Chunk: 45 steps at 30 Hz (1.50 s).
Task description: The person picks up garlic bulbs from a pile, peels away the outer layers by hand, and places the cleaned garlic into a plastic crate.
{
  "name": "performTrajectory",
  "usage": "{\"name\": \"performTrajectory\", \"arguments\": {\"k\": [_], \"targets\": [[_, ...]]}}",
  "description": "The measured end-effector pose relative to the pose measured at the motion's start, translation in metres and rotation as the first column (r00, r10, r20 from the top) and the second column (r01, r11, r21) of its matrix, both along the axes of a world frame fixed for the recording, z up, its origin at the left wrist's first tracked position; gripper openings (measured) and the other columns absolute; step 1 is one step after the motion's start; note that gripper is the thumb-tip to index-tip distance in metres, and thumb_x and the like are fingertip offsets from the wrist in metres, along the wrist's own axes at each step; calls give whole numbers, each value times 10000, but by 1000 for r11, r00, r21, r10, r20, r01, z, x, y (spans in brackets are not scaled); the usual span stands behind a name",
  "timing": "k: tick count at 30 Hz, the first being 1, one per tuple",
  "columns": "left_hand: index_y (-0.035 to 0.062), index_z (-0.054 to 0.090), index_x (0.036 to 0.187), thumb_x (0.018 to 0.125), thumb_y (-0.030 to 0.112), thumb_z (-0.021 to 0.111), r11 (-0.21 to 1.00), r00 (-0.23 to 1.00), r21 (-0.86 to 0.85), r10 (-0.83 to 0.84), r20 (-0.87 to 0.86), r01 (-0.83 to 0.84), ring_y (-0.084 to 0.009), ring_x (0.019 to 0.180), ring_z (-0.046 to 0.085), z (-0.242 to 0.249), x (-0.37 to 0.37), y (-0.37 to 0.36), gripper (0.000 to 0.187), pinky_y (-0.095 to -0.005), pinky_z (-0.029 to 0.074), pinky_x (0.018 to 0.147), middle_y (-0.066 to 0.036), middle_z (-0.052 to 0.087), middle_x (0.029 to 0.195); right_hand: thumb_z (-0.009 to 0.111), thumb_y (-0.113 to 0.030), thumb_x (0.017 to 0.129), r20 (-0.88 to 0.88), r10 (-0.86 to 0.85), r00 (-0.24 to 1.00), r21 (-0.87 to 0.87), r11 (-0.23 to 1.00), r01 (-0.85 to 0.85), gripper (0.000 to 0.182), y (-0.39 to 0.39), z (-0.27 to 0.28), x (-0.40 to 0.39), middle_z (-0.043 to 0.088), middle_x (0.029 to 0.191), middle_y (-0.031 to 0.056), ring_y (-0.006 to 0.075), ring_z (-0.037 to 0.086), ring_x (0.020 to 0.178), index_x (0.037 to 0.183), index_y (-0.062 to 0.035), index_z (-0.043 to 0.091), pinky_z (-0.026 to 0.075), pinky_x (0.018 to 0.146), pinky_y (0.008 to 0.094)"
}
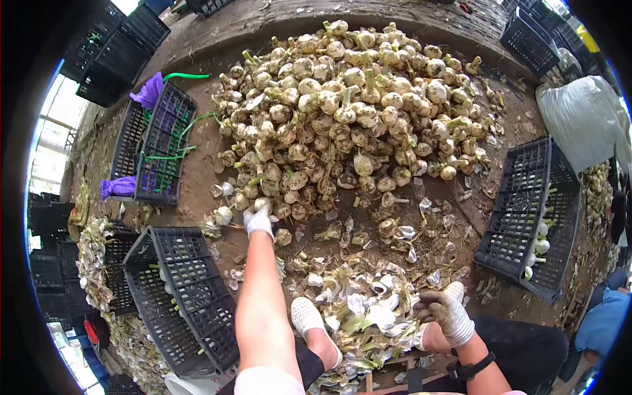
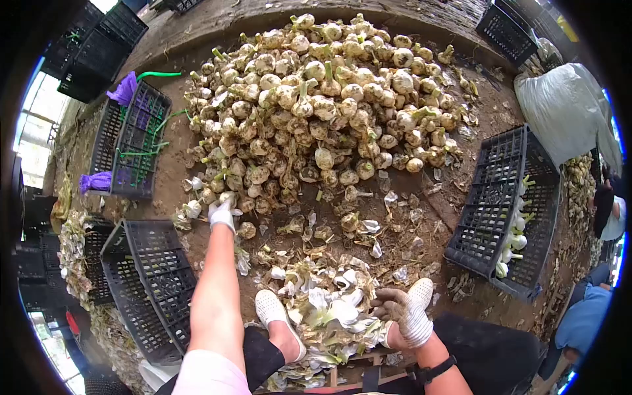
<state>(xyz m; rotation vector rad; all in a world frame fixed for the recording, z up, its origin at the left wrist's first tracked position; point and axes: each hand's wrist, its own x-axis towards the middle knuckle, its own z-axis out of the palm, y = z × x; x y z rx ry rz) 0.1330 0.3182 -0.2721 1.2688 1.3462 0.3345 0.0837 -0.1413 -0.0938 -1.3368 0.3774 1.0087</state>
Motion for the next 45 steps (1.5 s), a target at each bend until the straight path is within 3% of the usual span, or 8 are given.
{"name": "performTrajectory", "arguments": {"k": [5,11,16,22,29,37,40,45], "targets": [[100,456,1166,815,43,493,896,665,-362,107,739,258,-253,854,590,107,-41,-93,357,-369,550,639,-127,542,1085,511,-94,873,-119,-83,989,179,978,104,333,3,15,2,583,997,133,193,582,851,1165,58,459,471,734,290],[168,497,1185,752,-3,602,407,533,-600,276,800,689,-214,915,551,189,-74,-252,478,-384,511,775,-108,529,1058,505,-107,873,-479,-231,847,613,603,511,357,1,9,-3,549,982,92,163,534,818,1195,33,444,481,721,274],[114,415,1268,736,73,674,374,441,-356,-172,881,857,-279,1135,468,227,-94,-290,593,-414,468,868,-134,453,1237,634,-138,813,-107,-399,911,492,774,397,182,2,38,4,593,823,-4,88,552,659,968,-60,581,461,534,205],[17,330,1294,676,61,728,443,374,88,-834,405,892,-213,1048,519,282,-117,-289,736,-336,453,867,-123,481,1176,651,-159,805,212,-242,947,348,924,158,254,-4,74,-2,582,832,-9,55,514,688,1002,-18,573,441,593,207],[4,449,1146,603,57,764,53,450,854,-866,-219,518,-313,1000,543,294,-135,-320,630,-356,458,851,-189,519,1092,686,-210,781,214,-219,952,408,906,117,278,0,77,-19,583,830,-1,66,526,711,969,-38,577,450,628,219],[15,488,1084,546,46,768,-114,465,870,-808,-362,480,-348,978,531,289,-133,-322,607,-398,463,834,-182,521,1077,661,-140,796,-71,-279,958,482,831,278,243,2,70,-21,596,890,21,111,586,758,1000,-52,564,491,658,238],[10,496,1064,557,47,770,-71,484,867,-806,-342,494,-309,936,558,293,-132,-325,577,-369,473,809,-165,538,1045,658,-129,793,-31,-265,964,441,862,251,251,0,71,-20,601,878,25,109,582,746,1002,-27,566,487,652,232],[3,477,1056,592,33,763,467,512,595,-852,105,655,-213,842,588,291,-134,-320,546,-295,489,756,-110,562,977,661,-94,778,128,-218,967,376,913,157,238,-2,68,-19,621,840,31,102,586,718,983,4,589,486,647,224]]}}
